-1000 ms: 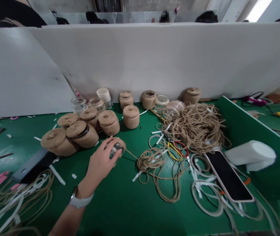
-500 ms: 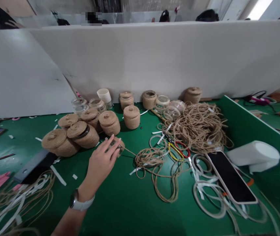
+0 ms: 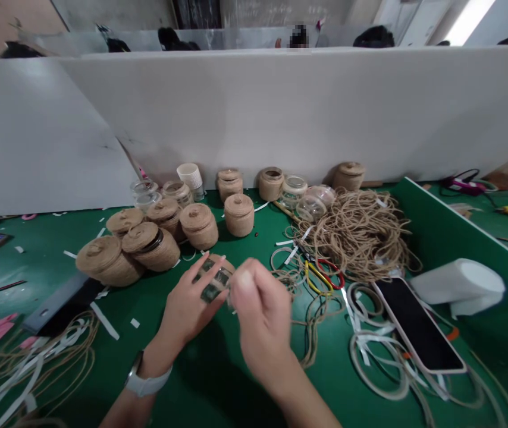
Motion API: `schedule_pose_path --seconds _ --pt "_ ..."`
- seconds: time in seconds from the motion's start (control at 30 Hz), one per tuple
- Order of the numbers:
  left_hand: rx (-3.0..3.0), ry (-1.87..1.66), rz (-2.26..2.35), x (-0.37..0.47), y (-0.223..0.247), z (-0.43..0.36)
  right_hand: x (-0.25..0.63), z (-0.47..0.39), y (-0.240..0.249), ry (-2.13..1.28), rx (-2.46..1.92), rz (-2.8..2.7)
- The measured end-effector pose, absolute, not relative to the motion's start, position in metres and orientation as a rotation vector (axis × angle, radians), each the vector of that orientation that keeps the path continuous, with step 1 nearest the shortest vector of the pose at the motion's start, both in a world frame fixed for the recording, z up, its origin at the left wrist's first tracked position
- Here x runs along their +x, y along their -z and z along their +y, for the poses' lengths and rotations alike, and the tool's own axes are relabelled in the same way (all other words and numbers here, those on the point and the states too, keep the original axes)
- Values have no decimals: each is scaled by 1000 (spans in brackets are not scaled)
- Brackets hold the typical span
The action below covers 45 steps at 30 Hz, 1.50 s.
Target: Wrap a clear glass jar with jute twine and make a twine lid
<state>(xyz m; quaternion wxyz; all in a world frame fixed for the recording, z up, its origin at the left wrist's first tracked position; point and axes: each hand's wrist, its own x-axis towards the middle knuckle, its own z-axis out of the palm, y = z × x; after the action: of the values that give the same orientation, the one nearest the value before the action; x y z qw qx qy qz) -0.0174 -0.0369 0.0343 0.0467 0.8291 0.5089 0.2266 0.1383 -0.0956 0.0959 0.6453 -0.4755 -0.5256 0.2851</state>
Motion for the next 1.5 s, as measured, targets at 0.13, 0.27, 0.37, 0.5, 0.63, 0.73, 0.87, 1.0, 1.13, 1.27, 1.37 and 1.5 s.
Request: schedule_pose_path --seconds 0.13,0.27,0.37,0.5,0.63,0.73,0.87,1.0,1.13,1.27,1.37,1.5 --pt "2387 -713 1473 -14 -34 -37 128 -53 -46 -415 -1481 -1368" --pt "2241 -706 1462 -14 -37 -33 126 -48 -6 -480 -1678 -1415" --pt "2224 -687 1482 -14 -37 -30 127 -52 -3 -465 -1742 -1447" --pt "2300 -667 1468 -15 -37 -28 128 -51 -6 -552 -1760 -1364" --pt "2168 -637 1433 -17 -40 -25 127 -47 -4 -665 -1669 -1328" --pt "2057 -628 1355 -19 -40 -24 126 -44 -3 -722 -1630 -1260" --pt "1991 -614 1279 -19 -37 -26 128 -40 -8 -711 -1660 -1214" --pt "2114 -677 1381 -16 -36 -31 131 -40 -12 -712 -1629 -1266" --pt "2290 -794 1364 -13 -36 -36 130 -41 -13 -700 -1637 -1296" --pt "2334 -765 1310 -13 -34 -38 129 -40 -15 -679 -1686 -1308" --pt "2340 -726 1340 -15 -33 -38 131 -41 -16 -668 -1697 -1347" --pt "2319 -686 1360 -18 -35 -36 133 -42 -16 -675 -1674 -1384"
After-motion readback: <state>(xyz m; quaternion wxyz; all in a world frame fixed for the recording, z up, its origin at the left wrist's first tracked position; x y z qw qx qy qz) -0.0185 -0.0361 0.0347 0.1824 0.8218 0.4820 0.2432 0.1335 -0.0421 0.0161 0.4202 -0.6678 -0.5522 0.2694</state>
